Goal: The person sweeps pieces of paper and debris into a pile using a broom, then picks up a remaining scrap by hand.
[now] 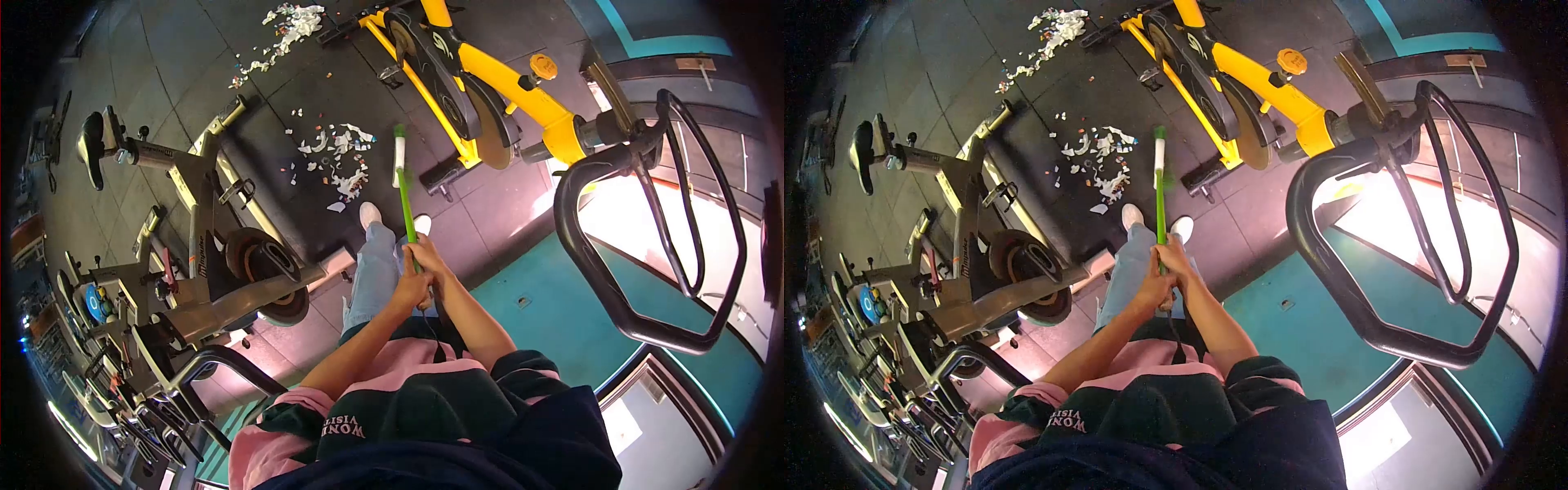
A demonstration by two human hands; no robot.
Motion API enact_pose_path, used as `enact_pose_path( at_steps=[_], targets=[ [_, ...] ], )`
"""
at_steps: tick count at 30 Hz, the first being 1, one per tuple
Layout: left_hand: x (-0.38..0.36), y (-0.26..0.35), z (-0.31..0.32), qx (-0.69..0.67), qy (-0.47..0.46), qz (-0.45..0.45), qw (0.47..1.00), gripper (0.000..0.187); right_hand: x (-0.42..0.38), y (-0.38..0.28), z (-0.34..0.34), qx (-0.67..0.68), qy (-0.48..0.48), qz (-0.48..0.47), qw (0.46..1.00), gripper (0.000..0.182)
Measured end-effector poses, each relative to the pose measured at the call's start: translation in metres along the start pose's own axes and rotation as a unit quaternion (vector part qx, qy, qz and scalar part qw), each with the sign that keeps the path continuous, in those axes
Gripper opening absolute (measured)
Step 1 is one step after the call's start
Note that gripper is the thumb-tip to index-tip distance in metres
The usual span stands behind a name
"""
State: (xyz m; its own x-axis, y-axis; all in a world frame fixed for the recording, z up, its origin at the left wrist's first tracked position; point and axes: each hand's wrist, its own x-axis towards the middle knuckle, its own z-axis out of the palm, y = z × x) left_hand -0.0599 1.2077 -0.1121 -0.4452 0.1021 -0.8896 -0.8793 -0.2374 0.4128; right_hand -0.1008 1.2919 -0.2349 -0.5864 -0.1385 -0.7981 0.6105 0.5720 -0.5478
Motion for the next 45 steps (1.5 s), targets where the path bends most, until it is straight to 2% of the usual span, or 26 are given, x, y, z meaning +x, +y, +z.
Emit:
enact_pose_path(
  at_steps=[1,2,4,5,8,10,11,12,13,14,15,16,17,18,20,21,22,24,26,29,31,35,37,42,44,45],
  targets=[
    [0.002,0.003,-0.005,-0.035,-0.014,-0.049,0.998,0.088,0.006,-0.006,0.003,0.028,-0.028,-0.003,0.999,0.045],
    [0.011,-0.003,-0.007,-0.036,-0.013,-0.049,0.998,0.088,0.009,-0.011,0.005,0.055,-0.056,-0.005,0.997,0.046],
    [0.029,-0.018,-0.007,0.137,0.041,0.079,0.987,0.089,0.013,-0.011,0.006,0.041,-0.034,-0.026,0.998,0.048],
    [0.024,-0.022,-0.003,0.135,0.044,0.077,0.987,0.089,0.014,-0.010,0.005,0.028,-0.012,-0.048,0.998,0.050],
    [-0.031,0.010,0.012,0.045,0.082,0.122,0.988,0.089,-0.026,-0.028,-0.014,-0.004,-0.020,-0.077,0.997,0.054],
    [-0.049,0.013,0.023,-0.006,-0.016,0.034,0.999,0.094,-0.050,-0.032,-0.030,-0.013,-0.026,-0.113,0.993,0.056],
    [-0.056,0.014,0.031,-0.013,-0.012,0.033,0.999,0.094,-0.057,-0.035,-0.038,-0.023,-0.030,-0.150,0.988,0.058],
    [-0.061,0.014,0.041,-0.087,-0.029,0.080,0.993,0.097,-0.062,-0.039,-0.046,-0.029,-0.039,-0.150,0.988,0.058],
    [-0.064,0.014,0.051,-0.162,-0.043,0.129,0.977,0.100,-0.067,-0.047,-0.054,-0.004,-0.100,-0.123,0.987,0.055],
    [-0.061,0.010,0.058,-0.174,-0.032,0.131,0.975,0.100,-0.070,-0.055,-0.061,0.020,-0.162,-0.096,0.982,0.052],
    [-0.057,0.009,0.060,-0.143,-0.011,0.127,0.981,0.102,-0.078,-0.080,-0.066,0.044,-0.226,0.005,0.973,0.052],
    [-0.054,0.006,0.063,-0.111,0.009,0.121,0.986,0.104,-0.074,-0.078,-0.061,0.040,-0.235,0.008,0.971,0.052],
    [-0.052,0.004,0.068,-0.192,0.040,0.128,0.972,0.100,-0.066,-0.072,-0.053,0.019,-0.273,0.021,0.962,0.053],
    [-0.054,0.012,0.065,-0.198,0.044,0.129,0.971,0.100,-0.057,-0.068,-0.047,-0.003,-0.309,0.035,0.950,0.055],
    [-0.057,0.026,0.052,-0.387,0.030,0.018,0.921,0.089,-0.048,-0.062,-0.023,-0.042,-0.322,0.005,0.946,0.053],
    [-0.044,0.007,0.044,-0.397,0.009,-0.015,0.918,0.078,-0.046,-0.059,-0.010,-0.075,-0.331,-0.025,0.940,0.051],
    [-0.046,0.015,0.037,-0.397,0.077,-0.022,0.914,0.075,-0.040,-0.057,0.004,-0.077,-0.334,-0.021,0.939,0.051],
    [-0.028,0.007,0.020,-0.360,0.176,-0.049,0.915,0.076,-0.024,-0.052,0.030,-0.079,-0.431,0.049,0.898,0.037],
    [-0.010,-0.009,-0.009,-0.371,0.086,-0.103,0.919,0.080,-0.001,-0.041,0.052,-0.156,-0.436,0.017,0.886,0.027],
    [-0.004,0.004,-0.024,-0.404,0.111,-0.072,0.905,0.084,0.026,-0.040,0.063,-0.159,-0.431,-0.007,0.888,0.023],
    [0.000,0.019,-0.028,-0.403,0.108,-0.065,0.906,0.086,0.028,-0.068,0.053,-0.214,-0.321,-0.064,0.920,0.025],
    [-0.005,0.050,-0.029,-0.391,0.072,-0.021,0.917,0.093,0.030,-0.109,0.027,-0.214,-0.288,-0.046,0.932,0.032],
    [-0.014,0.060,-0.028,-0.367,0.053,-0.012,0.928,0.093,0.021,-0.120,0.020,-0.199,-0.274,-0.059,0.939,0.041],
    [-0.039,0.051,-0.018,-0.399,0.086,0.038,0.912,0.090,-0.004,-0.124,0.027,-0.172,-0.322,-0.041,0.930,0.050],
    [-0.040,0.049,-0.025,-0.387,0.190,0.086,0.898,0.089,-0.004,-0.120,0.047,-0.112,-0.354,0.007,0.928,0.050],
    [-0.040,0.048,-0.038,-0.427,0.161,0.053,0.888,0.089,0.011,-0.098,0.062,-0.101,-0.373,-0.021,0.922,0.051]
  ],
)
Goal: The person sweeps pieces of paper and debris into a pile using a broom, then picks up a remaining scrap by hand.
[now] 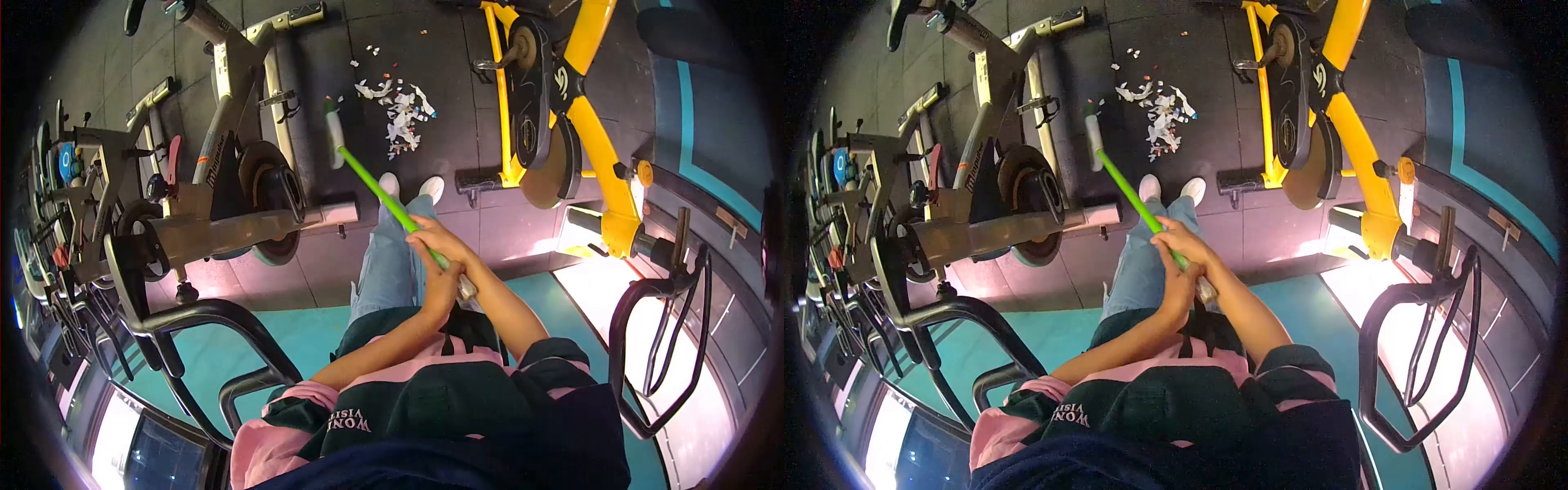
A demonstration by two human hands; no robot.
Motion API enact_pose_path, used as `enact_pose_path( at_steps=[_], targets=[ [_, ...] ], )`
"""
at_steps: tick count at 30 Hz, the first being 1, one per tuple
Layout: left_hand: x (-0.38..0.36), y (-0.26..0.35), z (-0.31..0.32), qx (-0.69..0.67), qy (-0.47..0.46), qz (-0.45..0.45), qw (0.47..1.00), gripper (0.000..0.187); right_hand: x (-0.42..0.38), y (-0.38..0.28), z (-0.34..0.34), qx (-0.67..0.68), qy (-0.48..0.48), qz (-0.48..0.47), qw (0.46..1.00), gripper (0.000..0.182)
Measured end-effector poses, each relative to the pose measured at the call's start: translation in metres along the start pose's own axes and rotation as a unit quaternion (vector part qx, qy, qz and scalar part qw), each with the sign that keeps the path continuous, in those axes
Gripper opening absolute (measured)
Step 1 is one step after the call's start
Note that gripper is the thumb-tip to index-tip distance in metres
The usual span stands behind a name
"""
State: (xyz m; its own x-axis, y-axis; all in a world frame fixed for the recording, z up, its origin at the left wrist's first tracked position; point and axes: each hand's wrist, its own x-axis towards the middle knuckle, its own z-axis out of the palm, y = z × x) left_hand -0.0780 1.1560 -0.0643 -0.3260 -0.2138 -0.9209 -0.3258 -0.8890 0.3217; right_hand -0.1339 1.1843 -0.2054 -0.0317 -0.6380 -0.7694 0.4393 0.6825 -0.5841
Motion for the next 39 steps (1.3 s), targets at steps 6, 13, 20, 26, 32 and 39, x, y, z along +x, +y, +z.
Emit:
enact_pose_path(
  at_steps=[6,13,20,26,32,39],
  targets=[
    [0.062,0.030,-0.042,-0.012,0.070,0.031,0.997,0.085,0.088,-0.027,0.020,-0.115,-0.068,-0.007,0.991,0.033],
    [0.089,0.048,-0.009,0.041,0.018,0.061,0.997,0.083,0.081,-0.063,-0.033,0.019,0.016,0.046,0.999,0.042],
    [0.038,0.026,0.004,0.078,-0.058,0.047,0.994,0.085,0.017,-0.065,-0.031,-0.119,0.071,-0.002,0.990,0.061],
    [0.026,0.019,-0.015,0.088,0.000,0.040,0.995,0.087,0.022,-0.045,0.004,0.022,-0.031,0.043,0.998,0.053],
    [0.085,0.032,-0.034,0.046,0.037,0.010,0.998,0.092,0.091,-0.028,0.000,0.012,-0.059,0.077,0.995,0.028],
    [0.089,0.066,0.009,0.164,-0.079,-0.025,0.983,0.094,0.062,-0.066,-0.054,0.103,0.045,0.074,0.991,0.019]
  ],
)
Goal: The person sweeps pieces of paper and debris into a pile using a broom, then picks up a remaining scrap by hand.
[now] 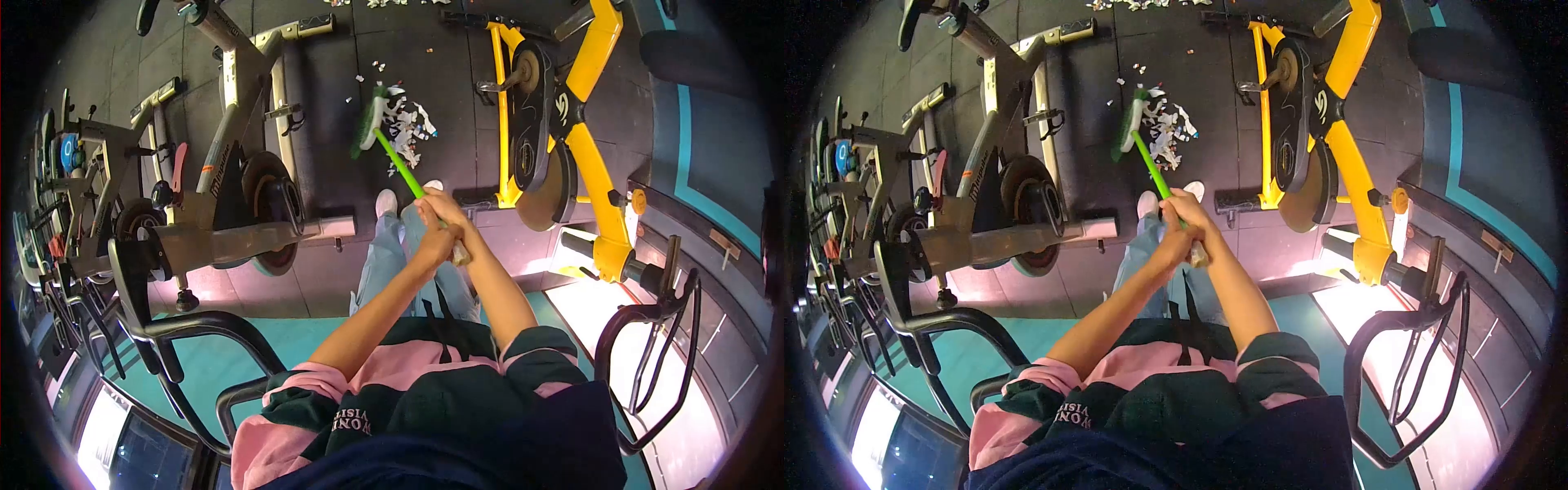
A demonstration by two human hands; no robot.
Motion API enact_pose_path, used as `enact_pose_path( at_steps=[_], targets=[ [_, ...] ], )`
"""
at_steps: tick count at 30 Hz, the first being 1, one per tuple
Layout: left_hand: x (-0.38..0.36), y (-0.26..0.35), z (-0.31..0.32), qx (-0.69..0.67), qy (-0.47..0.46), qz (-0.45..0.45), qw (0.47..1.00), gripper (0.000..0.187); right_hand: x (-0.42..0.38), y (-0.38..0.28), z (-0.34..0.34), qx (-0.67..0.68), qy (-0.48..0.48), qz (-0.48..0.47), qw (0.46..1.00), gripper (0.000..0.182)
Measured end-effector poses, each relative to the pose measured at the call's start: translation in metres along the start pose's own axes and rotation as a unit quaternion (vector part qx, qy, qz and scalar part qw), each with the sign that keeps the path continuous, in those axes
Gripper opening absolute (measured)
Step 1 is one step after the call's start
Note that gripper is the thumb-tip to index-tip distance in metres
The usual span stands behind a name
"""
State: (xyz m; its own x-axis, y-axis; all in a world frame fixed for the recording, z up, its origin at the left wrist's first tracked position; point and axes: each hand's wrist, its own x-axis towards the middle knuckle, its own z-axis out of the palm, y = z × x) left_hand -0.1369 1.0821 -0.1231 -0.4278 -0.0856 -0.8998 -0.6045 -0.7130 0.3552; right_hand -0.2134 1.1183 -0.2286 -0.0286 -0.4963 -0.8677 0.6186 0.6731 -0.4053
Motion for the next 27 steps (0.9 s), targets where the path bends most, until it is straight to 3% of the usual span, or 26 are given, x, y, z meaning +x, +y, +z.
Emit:
enact_pose_path(
  at_steps=[2,3,6,8,10,11,14,16,17,18,24,26,27],
  targets=[
    [-0.012,-0.011,0.015,0.011,0.012,0.051,0.999,0.094,-0.006,0.018,-0.013,-0.077,0.026,-0.086,0.993,0.035],
    [-0.022,-0.014,0.019,0.016,0.001,0.020,1.000,0.092,-0.029,0.009,-0.006,-0.043,0.033,-0.055,0.997,0.050],
    [-0.043,-0.031,0.027,0.053,0.045,0.065,0.996,0.092,-0.060,0.002,0.007,-0.018,-0.004,-0.031,0.999,0.053],
    [-0.041,-0.033,0.026,0.071,0.068,0.085,0.992,0.091,-0.055,0.003,0.016,0.000,-0.021,-0.014,1.000,0.051],
    [-0.039,-0.028,0.012,-0.066,0.060,0.057,0.994,0.091,-0.035,0.008,0.027,0.042,-0.091,-0.019,0.995,0.044],
    [-0.024,-0.036,0.004,-0.068,0.100,0.080,0.989,0.088,-0.021,0.007,0.034,-0.018,-0.075,-0.033,0.996,0.036],
    [0.007,-0.025,-0.021,-0.093,0.117,0.103,0.983,0.089,0.039,0.014,0.036,-0.034,-0.095,-0.052,0.994,0.027],
    [0.017,-0.001,-0.026,-0.074,0.104,0.079,0.989,0.090,0.058,0.001,0.027,0.033,-0.116,-0.015,0.993,0.019],
    [0.019,0.013,-0.025,-0.056,0.091,0.058,0.993,0.091,0.065,-0.007,0.021,-0.014,-0.095,-0.047,0.994,0.014],
    [0.023,0.022,-0.022,-0.072,0.093,0.098,0.988,0.091,0.073,-0.011,0.013,-0.069,-0.065,-0.078,0.992,0.015],
    [0.020,0.035,-0.002,-0.080,0.040,0.065,0.994,0.090,0.049,-0.044,-0.011,-0.229,0.061,-0.108,0.966,0.025],
    [0.003,0.012,0.011,-0.087,0.057,0.119,0.987,0.088,0.011,-0.035,-0.002,-0.251,0.071,-0.156,0.953,0.046],
    [-0.008,0.002,0.015,-0.061,0.054,0.089,0.993,0.087,0.001,-0.021,0.001,-0.247,0.093,-0.199,0.944,0.050]
  ],
)
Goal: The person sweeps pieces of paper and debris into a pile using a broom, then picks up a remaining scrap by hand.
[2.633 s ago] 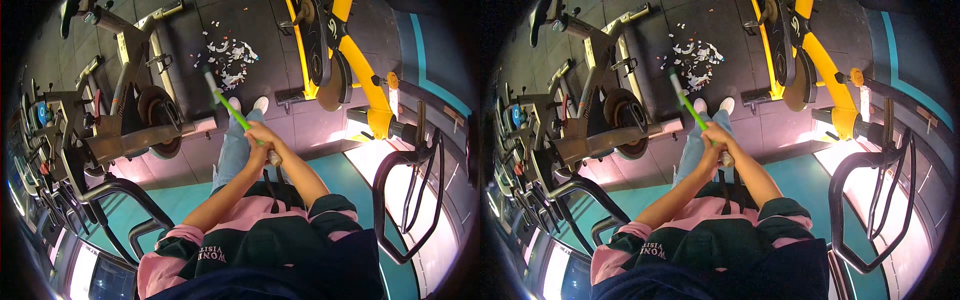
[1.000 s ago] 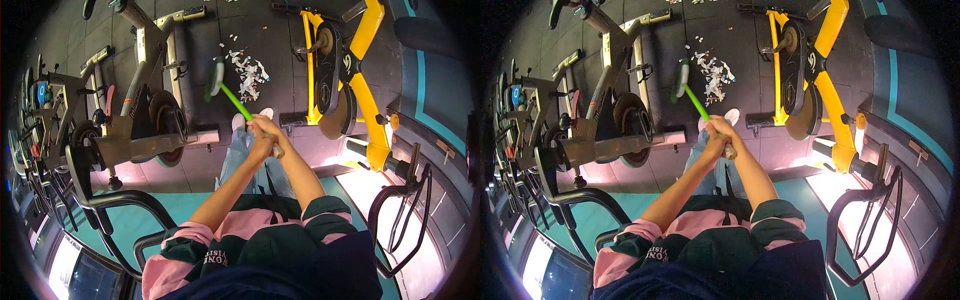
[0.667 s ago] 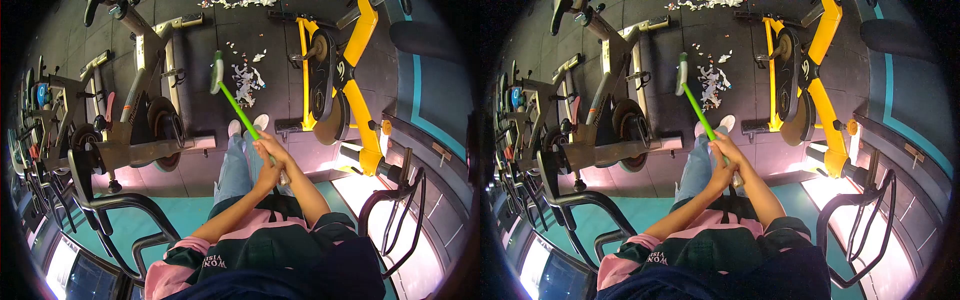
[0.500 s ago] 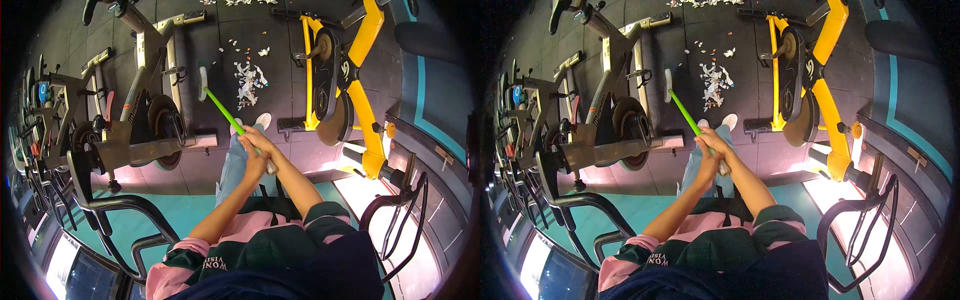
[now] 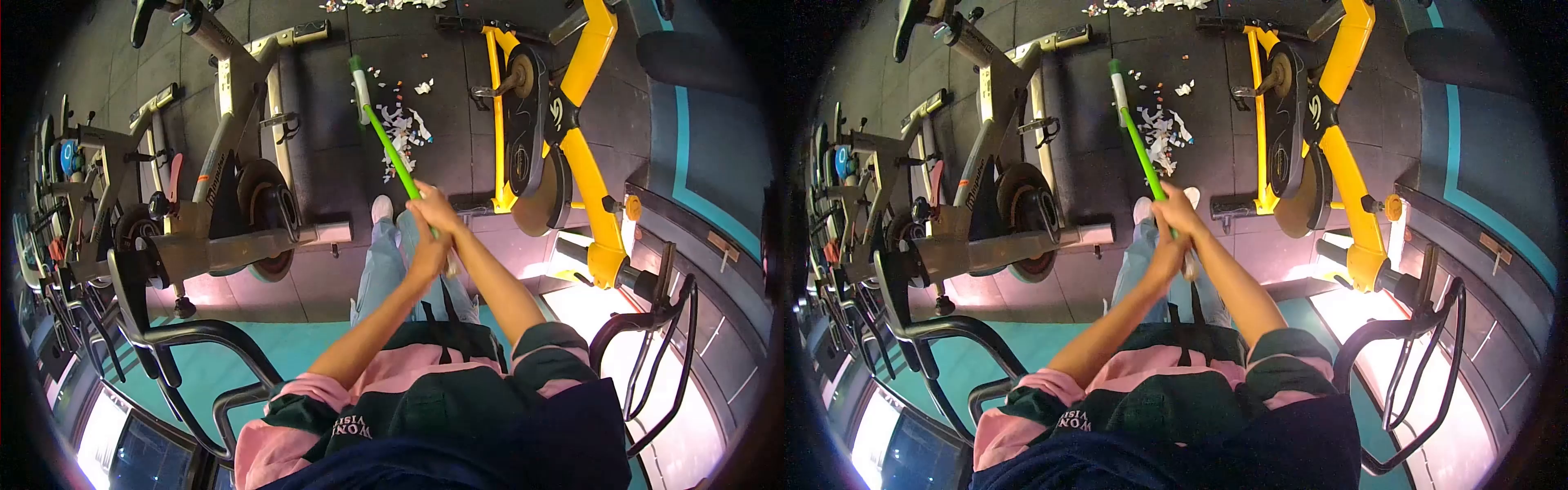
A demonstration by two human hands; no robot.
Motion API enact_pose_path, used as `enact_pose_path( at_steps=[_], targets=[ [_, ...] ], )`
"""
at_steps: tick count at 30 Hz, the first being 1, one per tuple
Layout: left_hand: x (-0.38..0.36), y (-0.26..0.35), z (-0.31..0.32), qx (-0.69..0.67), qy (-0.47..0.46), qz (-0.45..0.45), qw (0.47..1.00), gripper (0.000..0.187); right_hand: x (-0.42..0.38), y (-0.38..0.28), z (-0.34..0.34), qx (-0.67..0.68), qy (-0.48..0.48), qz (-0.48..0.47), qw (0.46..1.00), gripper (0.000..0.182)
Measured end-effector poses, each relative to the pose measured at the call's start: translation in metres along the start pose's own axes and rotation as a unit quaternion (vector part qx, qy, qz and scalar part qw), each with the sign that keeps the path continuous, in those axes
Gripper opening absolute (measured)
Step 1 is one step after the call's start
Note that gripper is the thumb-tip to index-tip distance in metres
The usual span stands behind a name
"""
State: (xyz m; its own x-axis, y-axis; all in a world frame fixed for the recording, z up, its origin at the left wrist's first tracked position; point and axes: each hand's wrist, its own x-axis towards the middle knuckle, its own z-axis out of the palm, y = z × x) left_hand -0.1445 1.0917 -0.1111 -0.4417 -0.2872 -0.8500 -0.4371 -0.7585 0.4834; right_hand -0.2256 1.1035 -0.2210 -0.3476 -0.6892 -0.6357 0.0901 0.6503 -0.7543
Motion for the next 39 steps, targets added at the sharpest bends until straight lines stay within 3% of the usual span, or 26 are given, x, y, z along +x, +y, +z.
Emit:
enact_pose_path(
  at_steps=[2,4,5,7,9,10,11,15,17,19,23,26,32,35,36,38,39],
  targets=[
    [-0.028,-0.016,0.005,0.030,0.002,-0.013,0.999,0.086,-0.036,0.001,0.005,0.000,0.022,-0.033,0.999,0.055],
    [-0.053,-0.029,0.014,0.047,-0.005,-0.018,0.999,0.087,-0.068,-0.004,0.003,0.116,-0.063,0.065,0.989,0.055],
    [-0.063,-0.035,0.018,0.062,-0.018,-0.039,0.997,0.088,-0.081,-0.003,0.001,0.116,-0.062,0.063,0.989,0.055],
    [-0.070,-0.070,0.027,0.049,-0.017,-0.026,0.998,0.090,-0.103,0.001,-0.004,0.166,-0.142,0.170,0.961,0.051],
    [-0.071,-0.073,0.032,0.037,-0.018,-0.013,0.999,0.091,-0.114,0.012,-0.004,0.154,-0.148,0.158,0.964,0.049],
    [-0.076,-0.061,0.034,-0.022,-0.023,-0.075,0.997,0.092,-0.115,0.022,-0.004,0.143,-0.156,0.149,0.966,0.046],
    [-0.076,-0.053,0.035,-0.080,-0.028,-0.138,0.987,0.093,-0.110,0.033,-0.005,0.143,-0.156,0.148,0.966,0.046],
    [-0.047,-0.052,0.033,-0.092,-0.070,-0.142,0.983,0.093,-0.083,0.052,-0.016,-0.013,-0.082,0.135,0.987,0.040],
    [-0.028,-0.059,0.037,-0.109,-0.080,-0.086,0.987,0.092,-0.069,0.046,-0.028,-0.060,-0.037,0.114,0.991,0.039],
    [-0.024,-0.035,0.037,-0.089,-0.084,-0.087,0.989,0.091,-0.056,0.030,-0.034,-0.076,0.008,0.084,0.994,0.040],
    [-0.035,-0.024,0.037,-0.089,-0.095,-0.059,0.990,0.092,-0.068,-0.016,-0.041,-0.100,0.002,0.088,0.991,0.045],
    [-0.051,-0.058,0.041,-0.025,-0.051,0.008,0.998,0.092,-0.089,0.013,-0.027,0.016,-0.013,0.064,0.998,0.056],
    [-0.084,-0.071,0.047,-0.027,-0.041,-0.035,0.998,0.094,-0.133,0.007,-0.019,0.147,-0.089,0.105,0.979,0.045],
    [-0.059,-0.075,0.038,0.005,-0.047,-0.110,0.993,0.095,-0.108,0.062,-0.008,0.076,-0.084,0.089,0.990,0.052],
    [-0.050,-0.073,0.036,0.015,-0.049,-0.096,0.994,0.094,-0.102,0.064,-0.010,0.080,-0.082,0.089,0.989,0.052],
    [-0.035,-0.061,0.036,0.016,-0.049,-0.100,0.994,0.093,-0.083,0.061,-0.017,0.159,-0.106,0.193,0.962,0.049],
    [-0.029,-0.057,0.037,0.011,-0.047,-0.103,0.994,0.092,-0.075,0.060,-0.019,0.163,-0.106,0.195,0.961,0.049]
  ],
)
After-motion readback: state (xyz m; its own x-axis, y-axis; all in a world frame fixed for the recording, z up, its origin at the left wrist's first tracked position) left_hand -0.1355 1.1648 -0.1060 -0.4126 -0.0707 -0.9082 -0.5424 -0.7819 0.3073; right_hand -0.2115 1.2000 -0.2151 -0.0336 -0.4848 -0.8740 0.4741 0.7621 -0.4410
